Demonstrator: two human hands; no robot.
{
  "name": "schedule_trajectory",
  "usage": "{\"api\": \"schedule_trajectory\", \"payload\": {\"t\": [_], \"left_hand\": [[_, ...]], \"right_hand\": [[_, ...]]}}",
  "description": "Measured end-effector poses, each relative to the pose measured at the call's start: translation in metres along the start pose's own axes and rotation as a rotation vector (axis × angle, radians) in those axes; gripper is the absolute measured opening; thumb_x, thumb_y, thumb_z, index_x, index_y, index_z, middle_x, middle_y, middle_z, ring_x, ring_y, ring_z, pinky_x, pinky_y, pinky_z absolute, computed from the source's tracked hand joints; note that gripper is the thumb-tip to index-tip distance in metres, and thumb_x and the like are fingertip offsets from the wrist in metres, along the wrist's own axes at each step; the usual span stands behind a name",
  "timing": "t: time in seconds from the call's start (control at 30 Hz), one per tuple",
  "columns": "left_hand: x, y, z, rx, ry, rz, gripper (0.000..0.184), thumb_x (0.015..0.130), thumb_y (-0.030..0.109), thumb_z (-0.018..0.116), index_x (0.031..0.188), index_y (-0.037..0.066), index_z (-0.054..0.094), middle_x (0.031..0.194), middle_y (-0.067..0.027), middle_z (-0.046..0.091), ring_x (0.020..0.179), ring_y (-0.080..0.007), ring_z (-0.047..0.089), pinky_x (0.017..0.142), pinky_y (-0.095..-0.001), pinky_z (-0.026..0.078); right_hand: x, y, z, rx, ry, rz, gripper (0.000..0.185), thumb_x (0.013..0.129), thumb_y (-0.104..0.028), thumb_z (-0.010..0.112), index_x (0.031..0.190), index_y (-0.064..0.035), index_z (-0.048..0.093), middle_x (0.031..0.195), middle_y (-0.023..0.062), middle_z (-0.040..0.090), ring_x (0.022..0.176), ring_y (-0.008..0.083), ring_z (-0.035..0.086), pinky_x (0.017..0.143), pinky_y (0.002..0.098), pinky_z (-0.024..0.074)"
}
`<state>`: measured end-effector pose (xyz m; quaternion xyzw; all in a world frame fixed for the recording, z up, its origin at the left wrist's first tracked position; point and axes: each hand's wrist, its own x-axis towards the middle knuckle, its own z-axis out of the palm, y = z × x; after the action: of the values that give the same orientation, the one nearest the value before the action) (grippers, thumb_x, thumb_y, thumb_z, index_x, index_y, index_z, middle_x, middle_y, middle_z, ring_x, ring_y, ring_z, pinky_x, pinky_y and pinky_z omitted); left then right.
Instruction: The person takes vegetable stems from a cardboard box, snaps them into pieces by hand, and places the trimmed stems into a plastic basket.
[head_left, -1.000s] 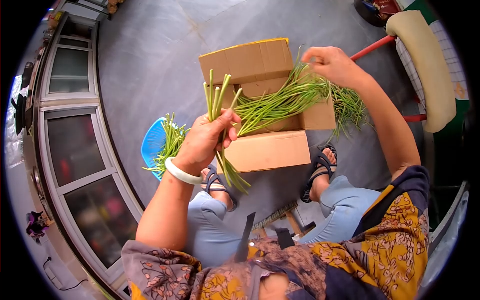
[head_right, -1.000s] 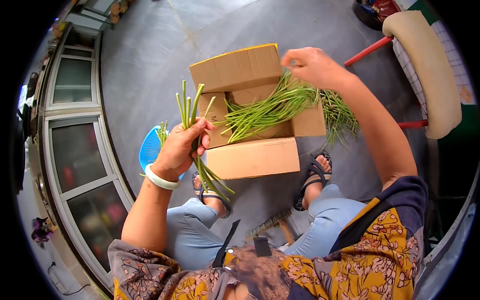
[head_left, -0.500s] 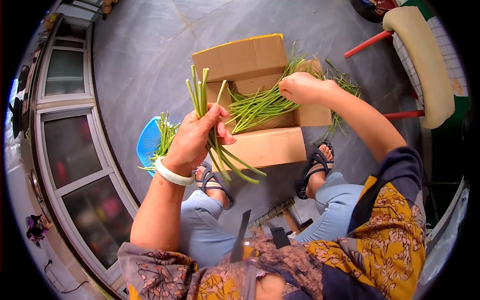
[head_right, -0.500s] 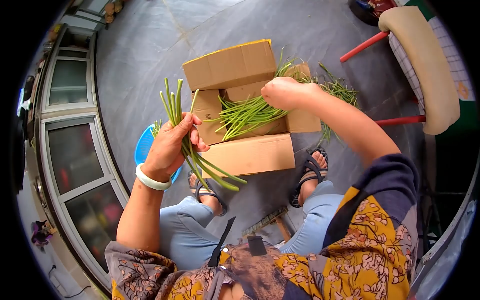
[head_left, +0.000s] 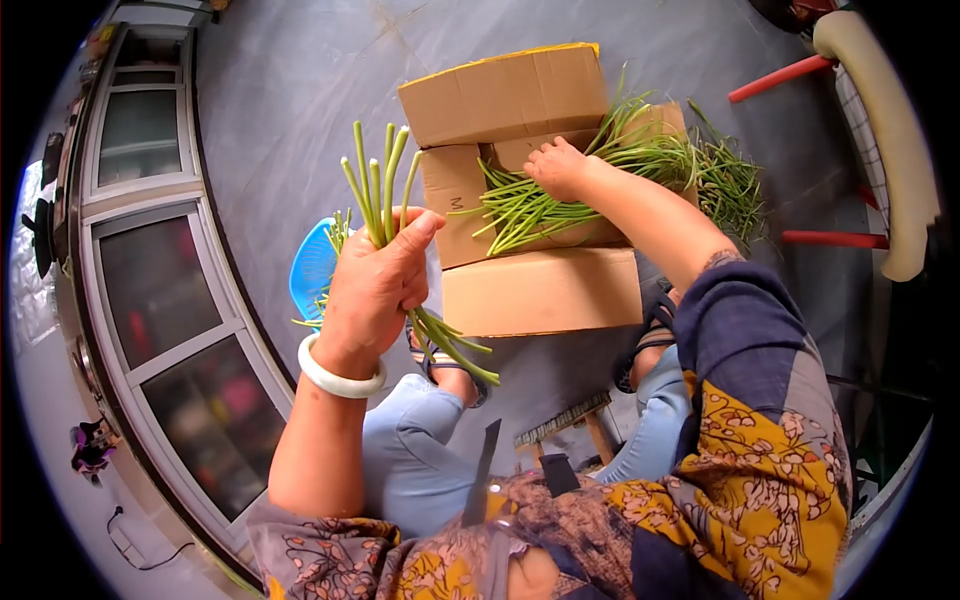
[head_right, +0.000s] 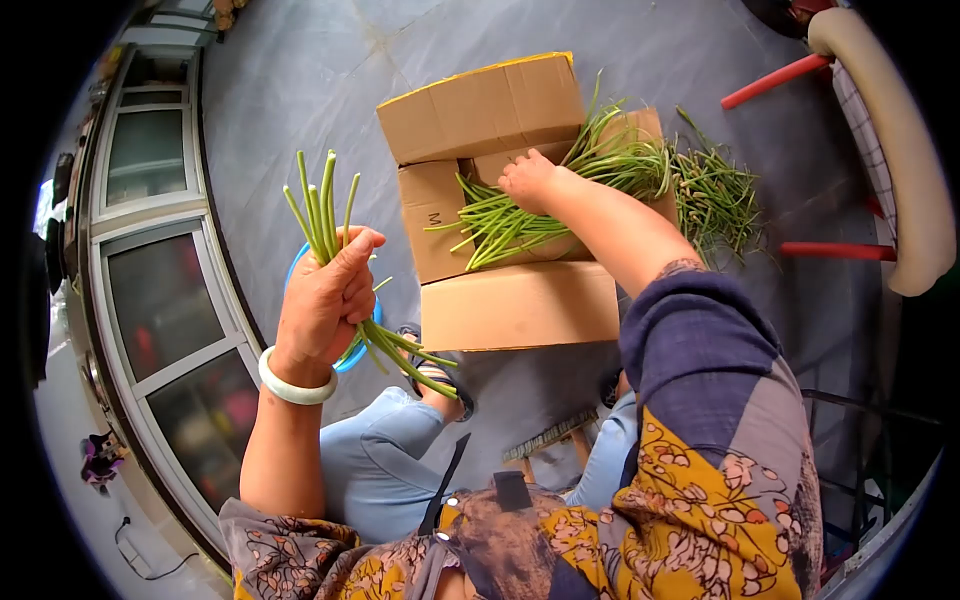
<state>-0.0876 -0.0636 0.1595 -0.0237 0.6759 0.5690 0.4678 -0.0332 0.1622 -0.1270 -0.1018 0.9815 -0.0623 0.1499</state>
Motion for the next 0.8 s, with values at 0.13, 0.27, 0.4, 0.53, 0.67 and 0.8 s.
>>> {"api": "schedule_trajectory", "payload": {"t": [0.13,0.27,0.4,0.53,0.67,0.8], "left_hand": [[0.005,-0.001,-0.004,-0.022,0.009,-0.028,0.022,0.096,0.021,0.064,0.104,0.002,0.059,0.056,0.0078,0.033,0.046,-0.0029,0.027,0.043,-0.0215,0.024],[0.002,-0.003,-0.002,0.018,-0.020,-0.017,0.021,0.096,0.022,0.064,0.103,0.002,0.060,0.056,0.0073,0.034,0.046,-0.0033,0.028,0.043,-0.0217,0.024],[0.000,-0.005,-0.003,0.054,-0.028,0.006,0.020,0.096,0.023,0.064,0.100,0.003,0.061,0.056,0.0069,0.035,0.046,-0.0038,0.028,0.043,-0.0223,0.025],[0.003,-0.009,-0.006,0.143,-0.042,0.039,0.021,0.096,0.024,0.063,0.098,0.003,0.064,0.058,0.0064,0.040,0.047,-0.0035,0.031,0.044,-0.0221,0.027],[0.011,-0.016,-0.010,0.325,0.047,0.077,0.023,0.097,0.027,0.061,0.095,0.004,0.067,0.069,0.0033,0.056,0.055,-0.0033,0.042,0.051,-0.0194,0.032],[0.018,-0.025,-0.016,0.464,0.070,0.158,0.024,0.096,0.030,0.063,0.094,0.006,0.070,0.076,0.0032,0.061,0.060,-0.0032,0.044,0.053,-0.0197,0.034]], "right_hand": [[0.005,-0.002,0.006,-0.057,-0.080,-0.065,0.017,0.084,-0.010,0.055,0.093,-0.0098,0.069,0.102,0.0058,0.065,0.103,0.0269,0.060,0.094,0.0448,0.0423],[-0.001,0.002,0.007,0.051,-0.103,-0.003,0.017,0.084,-0.010,0.056,0.095,-0.0105,0.068,0.103,0.0065,0.065,0.103,0.0271,0.061,0.090,0.0428,0.0456],[-0.011,0.005,-0.004,0.059,-0.003,-0.054,0.015,0.083,-0.008,0.057,0.094,-0.0081,0.067,0.101,0.0075,0.067,0.104,0.0285,0.063,0.088,0.0434,0.0497],[-0.026,0.007,-0.035,0.174,-0.021,-0.056,0.015,0.082,-0.006,0.057,0.095,-0.0057,0.064,0.097,0.0097,0.066,0.099,0.0299,0.065,0.080,0.0432,0.0524],[-0.043,0.001,-0.070,0.388,0.022,-0.170,0.012,0.083,-0.007,0.056,0.093,-0.0040,0.061,0.095,0.0120,0.065,0.093,0.0326,0.064,0.079,0.0435,0.0510],[-0.075,-0.022,-0.149,0.496,0.135,-0.318,0.012,0.088,-0.014,0.058,0.093,-0.0034,0.061,0.091,0.0119,0.063,0.089,0.0329,0.063,0.076,0.0421,0.0503]]}}
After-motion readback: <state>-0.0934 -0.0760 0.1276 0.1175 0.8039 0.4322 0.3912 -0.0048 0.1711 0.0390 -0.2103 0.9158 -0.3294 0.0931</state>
